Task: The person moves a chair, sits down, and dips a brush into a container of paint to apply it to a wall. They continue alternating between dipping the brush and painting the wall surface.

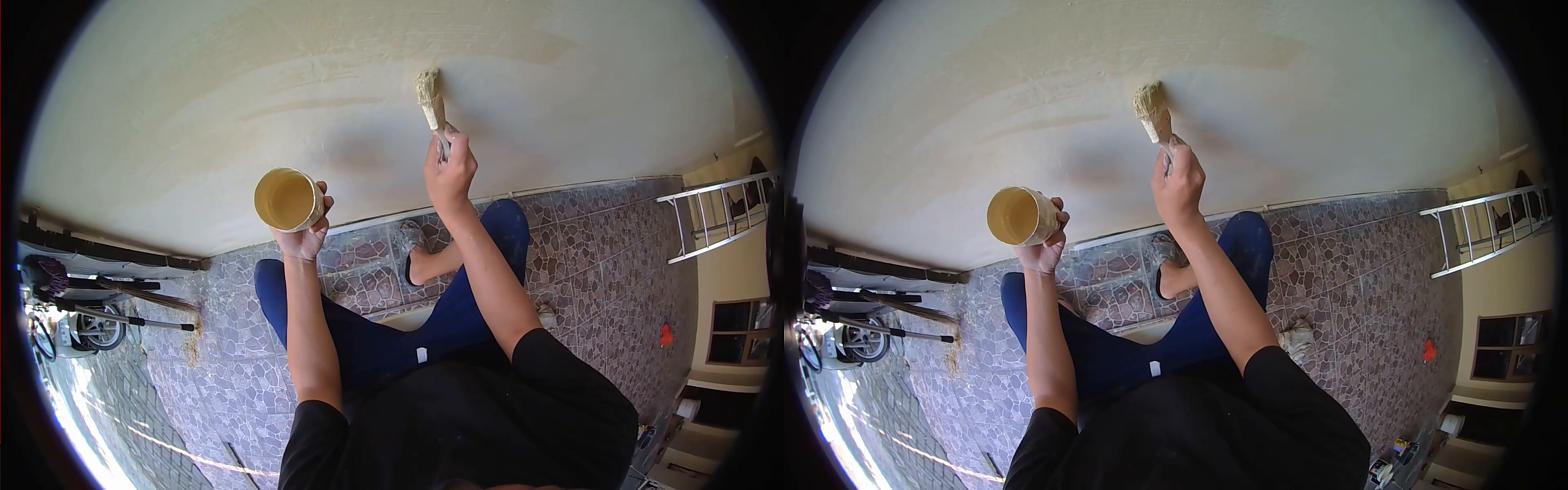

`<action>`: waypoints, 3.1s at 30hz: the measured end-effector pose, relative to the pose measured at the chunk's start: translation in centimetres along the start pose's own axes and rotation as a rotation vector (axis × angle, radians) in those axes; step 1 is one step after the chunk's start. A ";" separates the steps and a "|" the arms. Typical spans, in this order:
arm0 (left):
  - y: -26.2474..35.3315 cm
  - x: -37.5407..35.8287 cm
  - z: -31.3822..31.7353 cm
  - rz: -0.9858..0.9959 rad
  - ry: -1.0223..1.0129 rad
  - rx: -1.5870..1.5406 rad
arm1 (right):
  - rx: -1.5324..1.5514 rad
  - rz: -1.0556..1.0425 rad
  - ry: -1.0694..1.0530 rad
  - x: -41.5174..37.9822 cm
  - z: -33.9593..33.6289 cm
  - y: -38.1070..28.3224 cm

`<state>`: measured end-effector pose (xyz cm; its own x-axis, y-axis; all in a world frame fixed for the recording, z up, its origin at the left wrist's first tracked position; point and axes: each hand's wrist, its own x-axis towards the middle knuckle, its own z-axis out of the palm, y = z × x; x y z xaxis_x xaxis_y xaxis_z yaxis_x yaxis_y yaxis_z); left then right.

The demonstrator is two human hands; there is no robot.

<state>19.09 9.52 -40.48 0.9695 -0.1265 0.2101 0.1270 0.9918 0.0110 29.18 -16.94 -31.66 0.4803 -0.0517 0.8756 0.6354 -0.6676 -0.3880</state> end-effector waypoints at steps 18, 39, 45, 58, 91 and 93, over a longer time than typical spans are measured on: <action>-0.7 0.3 -0.8 -0.046 -0.022 0.050 | -0.073 -0.210 -0.134 2.2 -1.8 0.2; 0.4 -0.6 -0.1 0.012 -0.008 0.020 | 0.960 0.932 -0.300 2.0 -9.0 -3.2; 0.9 -1.3 0.0 0.026 -0.014 0.032 | 1.293 1.110 -0.400 2.3 -8.8 -4.1; 1.5 -2.0 0.0 0.054 0.021 0.025 | 1.355 1.194 -0.422 0.6 -8.2 -6.1; 0.7 -2.1 -0.5 -0.003 -0.006 0.012 | 0.320 0.403 -0.353 -2.0 -8.3 -8.6; 0.7 -2.2 -0.5 -0.001 -0.007 0.014 | 0.391 0.440 -0.339 -2.2 -8.2 -8.5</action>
<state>17.19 10.52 -41.44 0.9680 -0.1269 0.2165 0.1245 0.9919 0.0251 17.78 -17.20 -27.90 0.8666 0.0215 0.4985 0.4788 -0.3171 -0.8187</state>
